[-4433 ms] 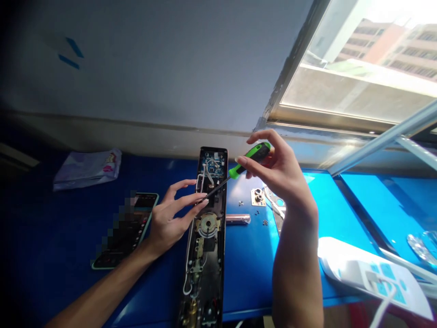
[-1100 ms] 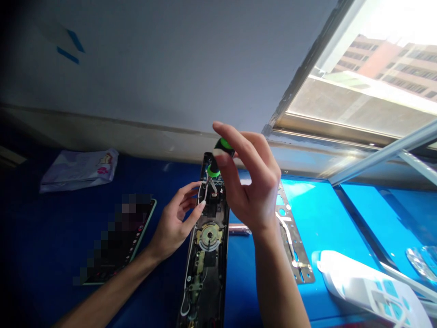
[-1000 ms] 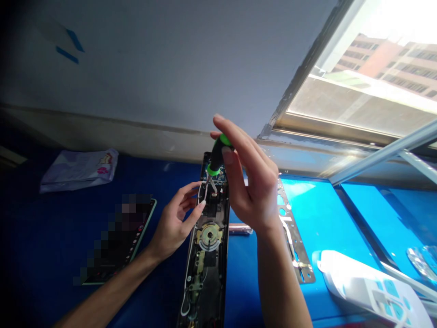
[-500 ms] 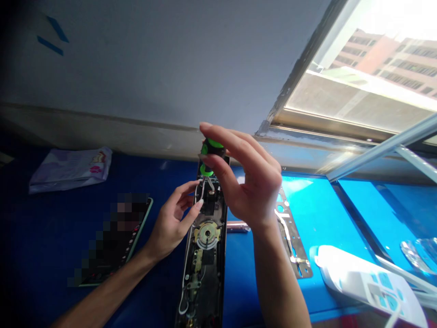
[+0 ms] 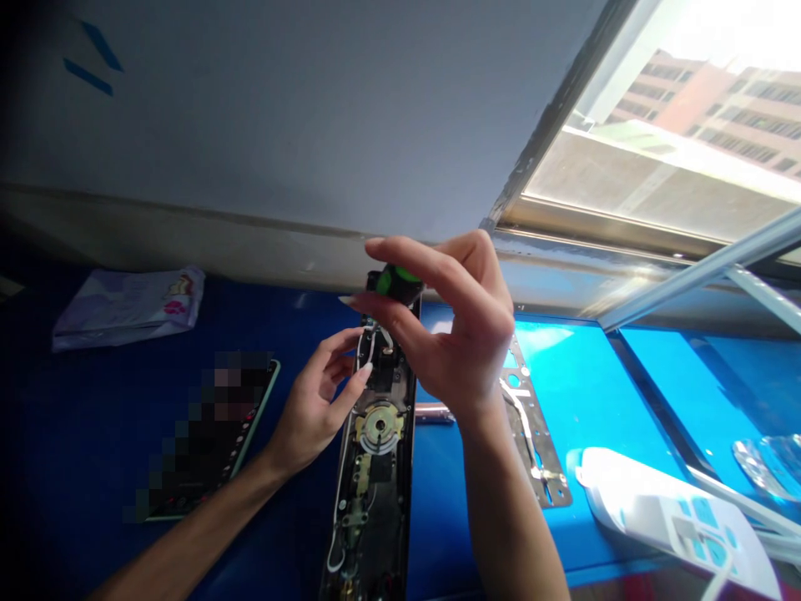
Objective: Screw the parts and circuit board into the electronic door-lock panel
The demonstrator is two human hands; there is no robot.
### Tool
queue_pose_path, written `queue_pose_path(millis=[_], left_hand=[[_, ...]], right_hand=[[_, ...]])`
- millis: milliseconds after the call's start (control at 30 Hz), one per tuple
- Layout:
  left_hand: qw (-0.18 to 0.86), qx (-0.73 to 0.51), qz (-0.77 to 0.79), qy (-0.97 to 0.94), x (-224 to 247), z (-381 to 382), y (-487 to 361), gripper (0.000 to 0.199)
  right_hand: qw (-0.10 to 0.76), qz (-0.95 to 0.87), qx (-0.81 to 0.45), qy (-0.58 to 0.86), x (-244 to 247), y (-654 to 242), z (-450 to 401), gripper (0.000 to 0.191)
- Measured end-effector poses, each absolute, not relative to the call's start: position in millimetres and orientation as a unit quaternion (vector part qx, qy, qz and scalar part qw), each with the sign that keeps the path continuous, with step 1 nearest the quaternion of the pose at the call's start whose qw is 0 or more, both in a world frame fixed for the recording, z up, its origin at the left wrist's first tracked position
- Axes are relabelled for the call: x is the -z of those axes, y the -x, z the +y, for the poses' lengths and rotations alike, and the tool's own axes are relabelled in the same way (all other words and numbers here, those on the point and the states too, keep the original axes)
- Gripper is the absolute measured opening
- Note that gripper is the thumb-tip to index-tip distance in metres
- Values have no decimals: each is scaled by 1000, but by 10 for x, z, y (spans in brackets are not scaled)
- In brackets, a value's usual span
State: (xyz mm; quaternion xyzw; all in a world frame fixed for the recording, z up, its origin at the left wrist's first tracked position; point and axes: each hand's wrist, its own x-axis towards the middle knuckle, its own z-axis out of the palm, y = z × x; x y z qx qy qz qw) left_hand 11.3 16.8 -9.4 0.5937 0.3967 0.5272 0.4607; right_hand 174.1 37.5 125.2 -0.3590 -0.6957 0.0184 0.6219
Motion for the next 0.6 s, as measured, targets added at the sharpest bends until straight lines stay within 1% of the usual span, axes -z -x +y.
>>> queue_pose_path(millis=[67, 167, 233, 267, 367, 467, 600], left_hand=[[462, -526, 397, -594, 94, 169, -114, 43], [463, -524, 398, -594, 92, 172, -115, 43], [462, -526, 397, -594, 92, 172, -116, 44], [461, -527, 397, -594, 94, 172, -116, 44], [458, -528, 396, -595, 102, 174, -114, 45], [457, -525, 399, -597, 108, 177, -110, 44], [456, -525, 398, -598, 105, 173, -106, 44]], right_hand=[[595, -708, -8, 381, -1283, -1747, 351, 25], [519, -756, -53, 396, -1298, -1755, 337, 43], [536, -760, -46, 365, -1274, -1758, 351, 49], [555, -754, -36, 348, -1257, -1760, 362, 47], [603, -713, 0, 358, -1224, -1765, 387, 32], [607, -698, 15, 379, -1236, -1773, 386, 27], [577, -740, -87, 333, -1251, -1786, 390, 43]])
